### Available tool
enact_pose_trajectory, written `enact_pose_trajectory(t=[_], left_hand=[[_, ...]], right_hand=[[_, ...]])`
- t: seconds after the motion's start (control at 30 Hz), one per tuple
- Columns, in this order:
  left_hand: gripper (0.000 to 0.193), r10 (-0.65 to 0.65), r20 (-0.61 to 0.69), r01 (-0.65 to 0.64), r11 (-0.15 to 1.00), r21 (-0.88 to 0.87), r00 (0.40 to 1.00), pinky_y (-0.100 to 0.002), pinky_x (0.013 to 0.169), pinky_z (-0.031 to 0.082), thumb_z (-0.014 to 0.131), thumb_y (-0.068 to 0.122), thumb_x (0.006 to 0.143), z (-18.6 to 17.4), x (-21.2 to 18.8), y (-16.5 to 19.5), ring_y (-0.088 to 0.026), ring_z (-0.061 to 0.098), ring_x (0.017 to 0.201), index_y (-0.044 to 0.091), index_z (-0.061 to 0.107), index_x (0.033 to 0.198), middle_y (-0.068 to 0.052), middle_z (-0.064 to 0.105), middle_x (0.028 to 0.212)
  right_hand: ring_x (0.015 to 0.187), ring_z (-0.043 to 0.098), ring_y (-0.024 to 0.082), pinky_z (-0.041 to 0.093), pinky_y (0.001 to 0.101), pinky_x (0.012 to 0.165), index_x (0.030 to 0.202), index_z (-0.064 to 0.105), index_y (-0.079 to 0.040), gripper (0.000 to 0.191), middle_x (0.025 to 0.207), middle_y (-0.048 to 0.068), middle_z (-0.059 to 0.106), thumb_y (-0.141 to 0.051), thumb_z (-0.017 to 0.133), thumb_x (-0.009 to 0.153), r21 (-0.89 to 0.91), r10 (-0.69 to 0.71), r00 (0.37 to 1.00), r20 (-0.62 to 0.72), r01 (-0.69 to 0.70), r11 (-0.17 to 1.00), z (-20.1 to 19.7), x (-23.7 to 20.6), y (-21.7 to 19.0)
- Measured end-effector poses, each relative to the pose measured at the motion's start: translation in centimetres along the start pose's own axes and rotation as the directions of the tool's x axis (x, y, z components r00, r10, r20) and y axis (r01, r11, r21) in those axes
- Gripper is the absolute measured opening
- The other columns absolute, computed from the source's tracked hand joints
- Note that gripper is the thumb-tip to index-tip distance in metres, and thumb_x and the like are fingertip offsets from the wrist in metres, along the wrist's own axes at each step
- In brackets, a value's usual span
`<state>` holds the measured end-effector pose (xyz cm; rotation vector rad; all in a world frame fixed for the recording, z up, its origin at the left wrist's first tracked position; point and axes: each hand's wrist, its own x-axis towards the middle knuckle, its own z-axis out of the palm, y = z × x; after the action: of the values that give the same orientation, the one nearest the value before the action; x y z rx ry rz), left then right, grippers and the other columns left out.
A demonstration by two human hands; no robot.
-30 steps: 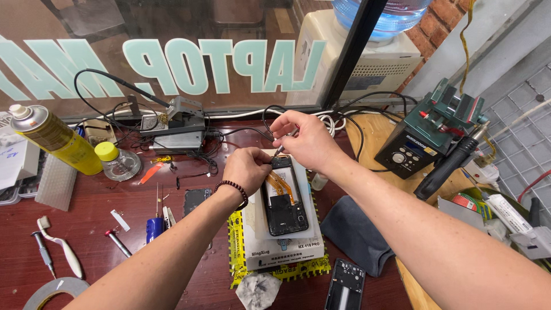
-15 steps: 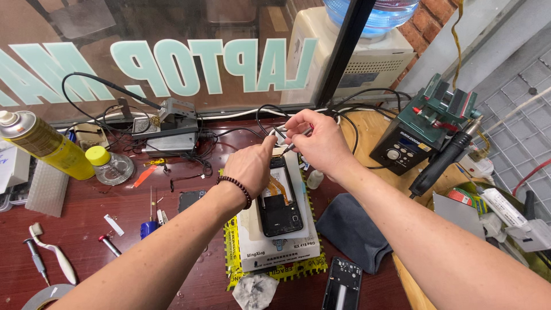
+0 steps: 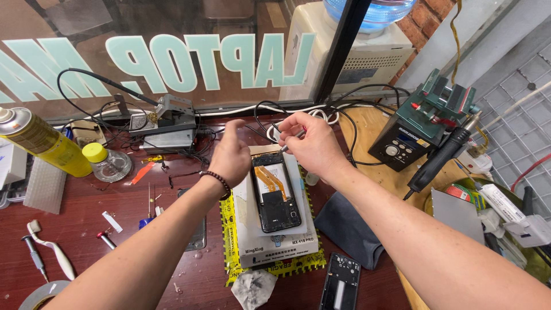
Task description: The person uses a screwdriver to remove screws from a smartphone chassis, then uses a metal prying tool to separate the screen from the frame. The person handles the phone and tools throughout the process.
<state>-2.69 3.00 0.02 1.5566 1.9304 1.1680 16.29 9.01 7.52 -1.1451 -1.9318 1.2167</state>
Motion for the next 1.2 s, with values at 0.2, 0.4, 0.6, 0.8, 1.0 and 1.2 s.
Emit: enact_pose_trajectory(t=[0.2, 0.4, 0.6, 0.8, 1.0, 1.2], left_hand=[[0.058, -0.466, 0.083, 0.473, 0.865, -0.167, 0.881, -0.035, 0.054, 0.055, 0.056, 0.002, 0.091, -2.2, -1.3, -2.3, -0.019, 0.066, 0.062, 0.009, 0.041, 0.147, -0.013, 0.07, 0.094], [0.06, -0.408, 0.092, 0.418, 0.893, -0.167, 0.908, -0.038, 0.067, 0.059, 0.06, 0.0, 0.088, -0.5, -3.1, -4.2, -0.02, 0.068, 0.076, 0.01, 0.044, 0.145, -0.012, 0.069, 0.094], [0.053, -0.306, 0.072, 0.304, 0.952, 0.04, 0.949, -0.043, 0.09, 0.054, 0.061, 0.004, 0.09, 0.9, -4.0, -4.1, -0.033, 0.072, 0.097, 0.014, 0.05, 0.141, -0.016, 0.075, 0.1], [0.051, -0.328, 0.075, 0.33, 0.944, -0.007, 0.942, -0.042, 0.088, 0.055, 0.062, 0.005, 0.088, 0.1, -4.2, -3.1, -0.031, 0.074, 0.098, 0.013, 0.052, 0.138, -0.014, 0.076, 0.103], [0.044, -0.382, 0.054, 0.384, 0.922, -0.052, 0.923, -0.037, 0.087, 0.057, 0.055, 0.004, 0.092, -0.5, -4.6, -2.8, -0.024, 0.076, 0.096, 0.01, 0.054, 0.135, -0.011, 0.077, 0.103], [0.042, -0.425, 0.075, 0.428, 0.903, -0.026, 0.902, -0.037, 0.09, 0.056, 0.054, 0.004, 0.092, -0.1, -5.4, -2.5, -0.024, 0.075, 0.097, 0.009, 0.054, 0.134, -0.011, 0.078, 0.101]], right_hand=[[0.085, 0.076, 0.012, 0.065, 0.0286, 0.071, 0.103, 0.07, -0.004, 0.013, 0.093, 0.006, 0.074, -0.003, 0.065, 0.091, 0.043, 0.002, 1.0, 0.007, -0.003, 0.999, 0.1, 0.1, 0.1], [0.085, 0.075, 0.012, 0.065, 0.0284, 0.071, 0.102, 0.07, -0.004, 0.013, 0.093, 0.005, 0.074, -0.003, 0.064, 0.091, 0.019, 0.016, 1.0, -0.002, -0.016, 1.0, 0.1, 0.0, -0.1], [0.083, 0.075, 0.011, 0.064, 0.0279, 0.071, 0.102, 0.069, -0.004, 0.014, 0.091, 0.005, 0.075, -0.002, 0.063, 0.089, 0.021, -0.001, 1.0, 0.008, 0.001, 1.0, 0.0, 0.0, 0.0], [0.082, 0.075, 0.011, 0.064, 0.0277, 0.07, 0.102, 0.068, -0.004, 0.012, 0.09, 0.005, 0.075, -0.004, 0.064, 0.09, -0.003, -0.001, 1.0, 0.006, 0.001, 1.0, 0.0, 0.0, 0.0], [0.082, 0.075, 0.011, 0.064, 0.0272, 0.072, 0.103, 0.069, -0.005, 0.014, 0.089, 0.005, 0.076, -0.004, 0.064, 0.09, -0.046, -0.028, 1.0, 0.0, 0.028, 0.999, -0.1, -0.1, -0.1], [0.08, 0.075, 0.011, 0.061, 0.0261, 0.07, 0.104, 0.069, -0.005, 0.015, 0.088, 0.004, 0.076, -0.005, 0.064, 0.09, -0.075, -0.063, 0.998, 0.0, 0.063, 0.995, 0.1, -0.2, -0.1]])
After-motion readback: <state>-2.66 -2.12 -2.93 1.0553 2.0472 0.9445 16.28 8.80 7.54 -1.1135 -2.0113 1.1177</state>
